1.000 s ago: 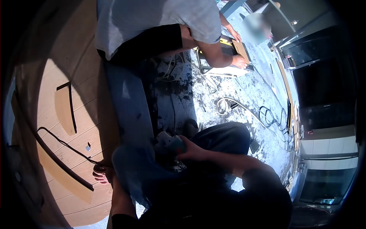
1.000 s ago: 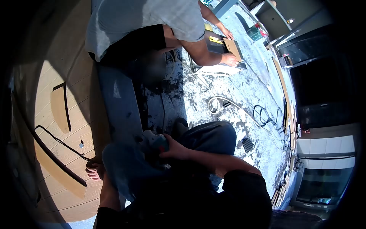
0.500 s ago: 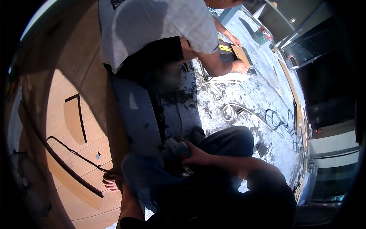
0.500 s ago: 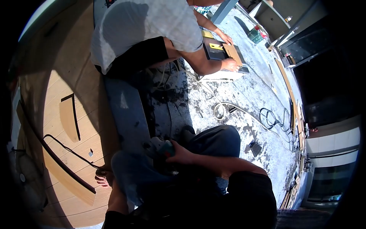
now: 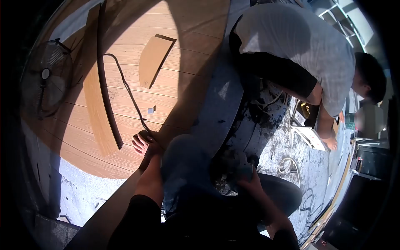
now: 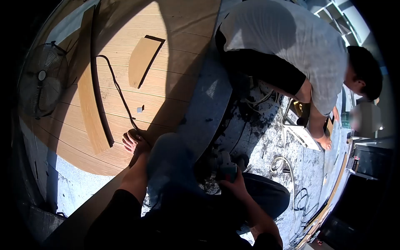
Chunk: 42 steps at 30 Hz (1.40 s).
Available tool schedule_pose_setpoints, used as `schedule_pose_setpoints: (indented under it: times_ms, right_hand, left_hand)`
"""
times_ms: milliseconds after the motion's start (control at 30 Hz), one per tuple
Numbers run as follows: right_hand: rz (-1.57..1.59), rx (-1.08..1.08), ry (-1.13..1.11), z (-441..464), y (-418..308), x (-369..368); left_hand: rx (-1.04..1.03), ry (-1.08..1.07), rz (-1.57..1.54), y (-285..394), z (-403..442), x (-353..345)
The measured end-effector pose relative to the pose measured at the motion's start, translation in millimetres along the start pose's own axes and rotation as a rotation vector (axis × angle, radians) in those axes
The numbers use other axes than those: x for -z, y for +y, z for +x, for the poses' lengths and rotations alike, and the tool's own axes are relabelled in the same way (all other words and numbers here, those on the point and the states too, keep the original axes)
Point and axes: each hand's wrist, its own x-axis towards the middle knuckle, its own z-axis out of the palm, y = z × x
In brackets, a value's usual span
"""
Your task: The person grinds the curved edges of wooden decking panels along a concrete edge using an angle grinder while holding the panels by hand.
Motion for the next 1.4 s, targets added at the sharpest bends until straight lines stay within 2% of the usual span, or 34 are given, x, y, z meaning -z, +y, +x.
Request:
schedule_pose_setpoints:
  times_ms: [100, 267, 567, 967, 1167, 1233, 1400]
  right_hand:
    - [0.024, -0.046, -0.012, -3.0, -16.8, -0.8]
    - [0.034, -0.099, 0.014, 2.0, -0.5, 5.1]
    - [0.003, -0.097, 0.016, 6.6, -9.8, 0.5]
    - [-0.104, -0.101, 0.003, 17.6, 13.4, 22.0]
    - [-0.034, -0.113, 0.011, 13.9, 4.8, 14.7]
    - [0.000, -0.178, 0.041, 7.8, -12.4, 6.2]
    - [0.144, -0.247, 0.023, 15.2, 8.3, 19.6]
  left_hand:
    - [0.030, -0.058, -0.017, -0.8, 2.6, 1.4]
    - [0.066, -0.130, 0.024, 2.0, 5.0, 7.1]
    - [0.053, -0.071, 0.014, 4.4, 6.4, 10.5]
    - [0.092, -0.139, -0.005, 5.3, 7.3, 14.9]
    - [0.107, -0.175, -0.028, 6.6, 8.3, 17.9]
    - [0.088, -0.156, -0.022, 6.8, 9.1, 19.6]
    - [0.065, -0.132, -0.029, 7.0, 7.6, 20.2]
